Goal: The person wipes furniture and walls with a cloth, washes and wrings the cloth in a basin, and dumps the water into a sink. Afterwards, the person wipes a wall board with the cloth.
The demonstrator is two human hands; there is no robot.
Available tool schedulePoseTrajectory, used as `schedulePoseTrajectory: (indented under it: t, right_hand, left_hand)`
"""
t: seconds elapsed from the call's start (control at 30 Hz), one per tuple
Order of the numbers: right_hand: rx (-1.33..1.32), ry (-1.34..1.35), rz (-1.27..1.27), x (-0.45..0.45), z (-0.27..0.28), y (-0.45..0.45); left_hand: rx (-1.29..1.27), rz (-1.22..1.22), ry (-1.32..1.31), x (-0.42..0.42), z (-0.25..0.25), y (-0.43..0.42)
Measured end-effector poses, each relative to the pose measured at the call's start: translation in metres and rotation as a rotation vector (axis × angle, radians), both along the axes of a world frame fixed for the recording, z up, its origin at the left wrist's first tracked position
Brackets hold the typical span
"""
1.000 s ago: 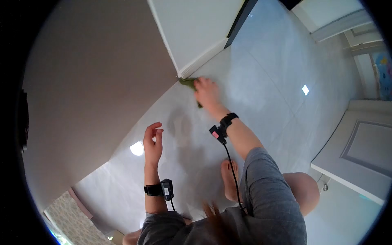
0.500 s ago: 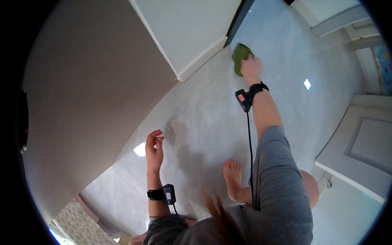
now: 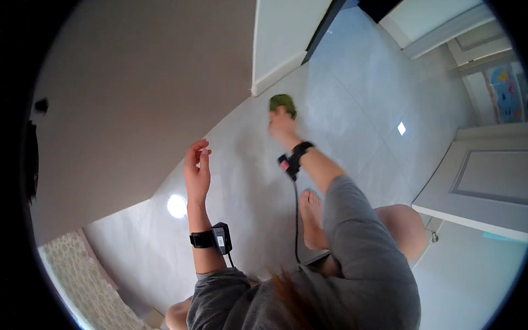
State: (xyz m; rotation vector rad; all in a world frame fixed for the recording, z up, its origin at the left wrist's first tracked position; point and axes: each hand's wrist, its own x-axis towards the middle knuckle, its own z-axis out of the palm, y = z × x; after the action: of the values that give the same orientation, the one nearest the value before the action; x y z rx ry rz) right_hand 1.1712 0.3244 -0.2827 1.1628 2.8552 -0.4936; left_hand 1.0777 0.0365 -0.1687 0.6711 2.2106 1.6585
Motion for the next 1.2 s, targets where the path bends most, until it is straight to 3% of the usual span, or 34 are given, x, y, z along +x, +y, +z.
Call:
schedulePoseTrajectory:
  t: [0.03, 0.07, 0.13, 0.2, 0.23, 0.3, 0.37, 0.4, 0.43, 0.47, 0.53, 0.6, 0.73, 0.8, 0.93, 1.0, 1.1, 1.2]
  right_hand:
    - [-0.030, -0.230, -0.034, -0.021, 0.016, -0.042]
    - [0.055, -0.148, 0.180, -0.025, 0.012, -0.075]
    - [-0.130, -0.029, 0.460, -0.036, -0.019, -0.136]
    - [-0.516, 0.159, 0.810, -0.031, -0.023, -0.198]
    - [-0.828, 0.162, 0.960, -0.032, -0.003, -0.218]
    - [-1.005, 0.258, 0.970, -0.034, -0.013, -0.253]
    - [-0.876, 0.189, 0.842, -0.048, -0.001, -0.259]
    - [-0.851, 0.223, 0.890, -0.057, 0.000, -0.254]
    - [-0.817, 0.261, 0.925, -0.068, -0.001, -0.242]
    - [-0.837, 0.111, 0.983, -0.081, -0.003, -0.231]
    - [-0.673, 0.199, 0.960, -0.085, 0.039, -0.219]
    - [-1.046, 0.085, 0.721, -0.092, 0.047, -0.216]
    - [-0.917, 0.122, 0.839, -0.106, 0.054, -0.205]
    - [-1.218, 0.043, 0.554, -0.114, 0.073, -0.203]
    - [-1.106, 0.057, 0.595, -0.124, 0.081, -0.206]
    - [-1.388, -0.009, 0.358, -0.126, 0.091, -0.213]
    - [-1.254, -0.021, 0.460, -0.127, 0.098, -0.227]
    - [-1.317, -0.044, 0.390, -0.127, 0.132, -0.247]
  left_hand:
    - [0.004, 0.010, 0.004, -0.001, 0.006, 0.000]
    - [0.027, 0.034, 0.020, -0.002, 0.011, 0.000]
    - [0.042, 0.088, 0.036, -0.004, 0.013, -0.002]
    - [0.057, 0.127, 0.083, -0.009, 0.011, -0.010]
    - [0.050, 0.167, 0.077, -0.010, 0.008, -0.015]
    - [0.019, 0.239, 0.027, -0.012, -0.001, -0.026]
    - [0.041, 0.366, 0.028, -0.014, -0.007, -0.035]
    - [0.049, 0.409, 0.149, -0.014, -0.015, -0.039]
    - [0.025, 0.440, 0.056, -0.012, -0.014, -0.042]
    - [0.034, 0.472, -0.011, -0.010, -0.014, -0.047]
    - [0.045, 0.517, -0.082, -0.006, -0.016, -0.051]
    - [0.030, 0.571, -0.101, -0.002, -0.031, -0.056]
    - [0.040, 0.662, -0.117, 0.006, -0.050, -0.060]
    - [0.061, 0.683, -0.157, 0.007, -0.051, -0.060]
    - [0.139, 0.699, -0.231, 0.006, -0.056, -0.063]
    - [0.206, 0.746, -0.283, 0.004, -0.057, -0.063]
    - [0.261, 0.814, -0.385, 0.006, -0.047, -0.066]
    - [0.359, 0.922, -0.478, 0.010, -0.016, -0.067]
